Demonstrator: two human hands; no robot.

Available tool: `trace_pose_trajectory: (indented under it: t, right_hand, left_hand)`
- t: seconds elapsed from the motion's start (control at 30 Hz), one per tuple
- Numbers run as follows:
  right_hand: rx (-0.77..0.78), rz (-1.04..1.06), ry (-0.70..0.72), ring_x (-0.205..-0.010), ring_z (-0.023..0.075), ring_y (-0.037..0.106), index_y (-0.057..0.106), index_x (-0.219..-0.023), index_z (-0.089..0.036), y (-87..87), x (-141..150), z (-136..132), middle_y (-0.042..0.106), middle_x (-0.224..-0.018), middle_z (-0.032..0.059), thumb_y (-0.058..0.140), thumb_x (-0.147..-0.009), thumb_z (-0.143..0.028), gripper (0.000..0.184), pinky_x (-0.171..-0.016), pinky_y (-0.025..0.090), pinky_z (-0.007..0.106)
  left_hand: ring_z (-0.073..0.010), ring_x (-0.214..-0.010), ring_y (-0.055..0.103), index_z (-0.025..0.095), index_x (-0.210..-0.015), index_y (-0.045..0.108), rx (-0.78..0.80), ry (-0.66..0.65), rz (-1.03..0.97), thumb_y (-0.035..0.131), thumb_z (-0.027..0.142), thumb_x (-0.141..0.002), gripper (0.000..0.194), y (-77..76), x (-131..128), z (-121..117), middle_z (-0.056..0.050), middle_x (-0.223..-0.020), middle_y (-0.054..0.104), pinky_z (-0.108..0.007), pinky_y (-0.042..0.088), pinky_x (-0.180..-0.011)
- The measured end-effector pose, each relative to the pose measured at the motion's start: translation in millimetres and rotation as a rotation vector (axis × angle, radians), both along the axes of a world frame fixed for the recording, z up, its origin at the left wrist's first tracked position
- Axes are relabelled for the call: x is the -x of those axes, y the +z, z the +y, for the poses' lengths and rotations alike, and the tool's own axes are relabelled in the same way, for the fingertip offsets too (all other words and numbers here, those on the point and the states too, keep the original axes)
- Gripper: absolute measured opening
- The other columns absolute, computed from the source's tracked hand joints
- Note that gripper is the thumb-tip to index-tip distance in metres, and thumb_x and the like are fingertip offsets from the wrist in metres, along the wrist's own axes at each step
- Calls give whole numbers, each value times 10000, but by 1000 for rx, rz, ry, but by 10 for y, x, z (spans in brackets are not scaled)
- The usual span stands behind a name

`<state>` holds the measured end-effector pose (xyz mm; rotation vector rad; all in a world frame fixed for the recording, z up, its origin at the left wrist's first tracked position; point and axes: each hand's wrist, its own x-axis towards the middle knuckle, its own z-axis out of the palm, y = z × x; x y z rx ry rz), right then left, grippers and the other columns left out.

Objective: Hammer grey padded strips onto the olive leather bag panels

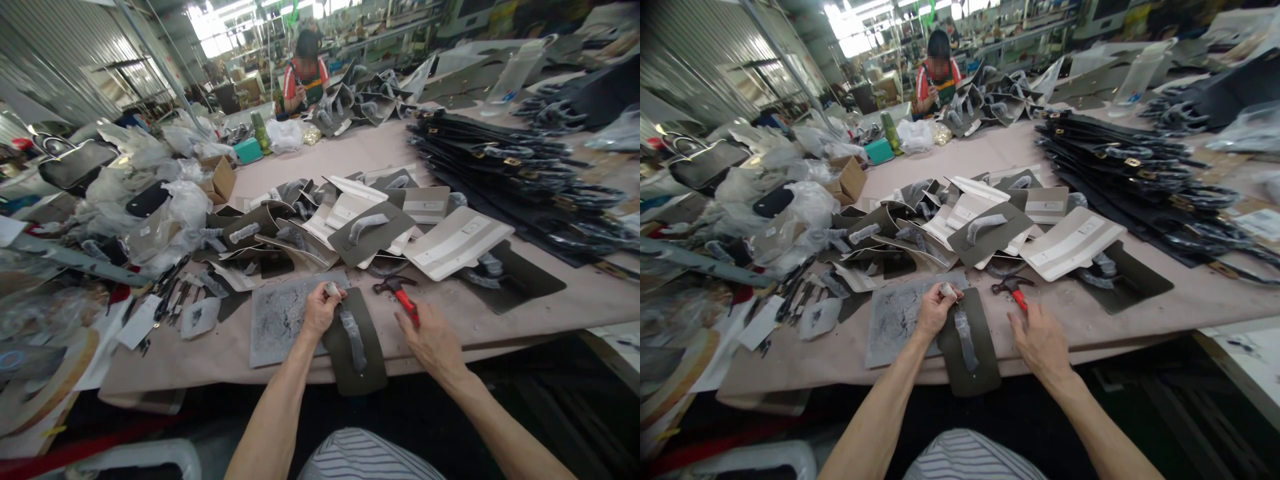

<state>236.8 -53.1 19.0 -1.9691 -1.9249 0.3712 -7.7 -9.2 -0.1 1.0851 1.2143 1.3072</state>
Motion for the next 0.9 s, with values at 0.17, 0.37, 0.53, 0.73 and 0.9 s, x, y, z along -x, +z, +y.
trace_pose_trajectory:
  t: [0.17,0.37,0.53,0.73,0.9]
  right_hand:
    - [89,-282,24,-931,319,616,613,-1198,-87,-146,-344,37,621,-1030,181,460,-972,-432,440,-776,472,404]
    - [250,-70,-19,-822,280,608,597,-1025,-137,-113,-310,94,606,-952,152,471,-937,-332,248,-705,442,380]
    - [534,464,-42,-616,184,558,504,-806,-216,63,-193,178,539,-684,22,513,-844,-325,115,-569,460,303]
    - [445,718,46,-419,125,377,423,-853,-253,664,136,94,435,-602,-53,288,-963,-535,331,-418,347,258]
    - [3,210,305,-514,168,480,447,-825,-239,1026,286,174,520,-609,16,344,-986,-459,291,-524,279,295]
  left_hand:
    - [-191,-838,729,172,-938,622,-1,7,22,739,335,-823,231,13,-9,1,-58,-858,755,-348,584,-864]
    - [-189,-840,723,171,-942,630,-22,-9,58,708,269,-828,169,1,-15,-10,-61,-864,752,-327,574,-842]
    - [-183,-826,706,177,-920,663,-88,-38,264,660,213,-847,82,2,-17,-20,-54,-865,755,-291,549,-797]
    - [-169,-798,699,188,-903,695,-157,-59,406,606,135,-839,123,53,-46,-72,-28,-851,756,-263,538,-767]
    - [-169,-772,691,191,-919,698,-183,-53,436,598,154,-851,127,2,-49,-92,-23,-835,749,-268,531,-750]
